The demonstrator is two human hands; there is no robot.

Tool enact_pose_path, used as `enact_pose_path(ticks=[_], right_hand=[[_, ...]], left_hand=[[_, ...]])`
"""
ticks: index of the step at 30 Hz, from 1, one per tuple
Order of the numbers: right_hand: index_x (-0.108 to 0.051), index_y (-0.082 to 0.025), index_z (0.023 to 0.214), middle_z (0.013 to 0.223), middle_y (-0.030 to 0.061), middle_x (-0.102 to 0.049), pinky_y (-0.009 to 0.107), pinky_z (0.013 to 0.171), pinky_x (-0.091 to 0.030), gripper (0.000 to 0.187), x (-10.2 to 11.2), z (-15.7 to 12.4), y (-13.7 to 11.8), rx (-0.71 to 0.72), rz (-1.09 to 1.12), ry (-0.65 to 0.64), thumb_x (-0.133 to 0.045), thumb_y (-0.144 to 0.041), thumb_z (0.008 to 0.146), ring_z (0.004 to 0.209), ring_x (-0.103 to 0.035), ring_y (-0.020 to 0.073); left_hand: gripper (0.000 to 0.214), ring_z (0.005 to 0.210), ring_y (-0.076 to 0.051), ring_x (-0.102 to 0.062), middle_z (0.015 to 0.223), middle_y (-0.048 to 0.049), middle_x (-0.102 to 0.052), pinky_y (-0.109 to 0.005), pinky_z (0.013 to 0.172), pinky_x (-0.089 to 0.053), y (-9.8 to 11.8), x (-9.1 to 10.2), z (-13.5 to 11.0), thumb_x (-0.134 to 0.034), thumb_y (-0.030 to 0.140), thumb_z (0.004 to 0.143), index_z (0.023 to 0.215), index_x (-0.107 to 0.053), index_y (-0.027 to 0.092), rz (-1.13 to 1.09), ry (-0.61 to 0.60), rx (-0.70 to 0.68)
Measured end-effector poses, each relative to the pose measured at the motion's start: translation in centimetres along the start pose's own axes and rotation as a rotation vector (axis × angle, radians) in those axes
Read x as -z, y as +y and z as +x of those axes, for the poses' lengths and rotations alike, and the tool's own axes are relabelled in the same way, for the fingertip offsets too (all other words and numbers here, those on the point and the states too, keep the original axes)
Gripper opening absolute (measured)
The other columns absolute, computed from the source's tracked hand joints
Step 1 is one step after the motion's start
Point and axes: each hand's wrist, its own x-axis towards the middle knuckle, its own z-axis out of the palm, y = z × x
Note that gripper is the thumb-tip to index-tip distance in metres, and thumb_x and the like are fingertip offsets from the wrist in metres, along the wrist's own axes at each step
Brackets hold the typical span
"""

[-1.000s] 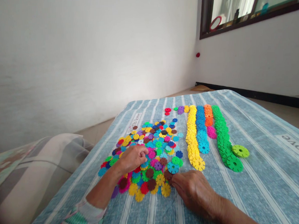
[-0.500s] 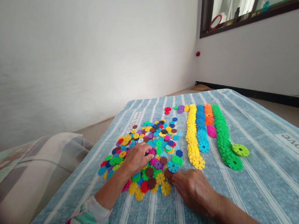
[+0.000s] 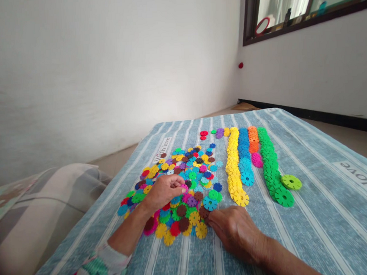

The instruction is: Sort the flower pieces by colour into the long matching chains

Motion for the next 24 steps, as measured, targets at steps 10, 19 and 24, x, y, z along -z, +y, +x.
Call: enact_pose_path(ticks=[10,19,24], right_hand=[[-0.058,-0.02,0.088,0.072,0.0014,-0.065,0.025,0.059,-0.035,0.029,-0.3,0.0,0.4,-0.009,-0.013,-0.027,-0.032,-0.027,0.099,0.065,-0.062,0.0137],[-0.06,-0.02,0.088,0.074,0.0014,-0.067,0.024,0.06,-0.036,0.029,0.1,0.1,0.0,-0.031,0.001,-0.04,-0.034,-0.026,0.098,0.067,-0.063,0.0139],[-0.06,-0.02,0.087,0.073,0.0012,-0.066,0.024,0.06,-0.036,0.029,0.0,0.0,0.2,-0.022,-0.005,-0.047,-0.034,-0.027,0.098,0.066,-0.062,0.0136]], left_hand=[[0.019,0.055,-0.01,-0.048,0.059,0.0034,-0.054,-0.02,0.05,-0.031,1.2,0.0,-0.5,-0.057,0.023,0.07,0.08,-0.071,0.016,0.239,-0.17,-0.013],[0.018,0.059,-0.012,-0.052,0.064,0.0011,-0.061,-0.021,0.054,-0.033,1.3,-0.1,-0.6,-0.057,0.021,0.07,0.081,-0.071,0.017,0.337,-0.22,-0.041],[0.016,0.064,-0.013,-0.052,0.07,0.0001,-0.062,-0.021,0.057,-0.034,1.5,-0.2,-0.6,-0.059,0.021,0.068,0.081,-0.069,0.017,0.37,-0.206,-0.049]])
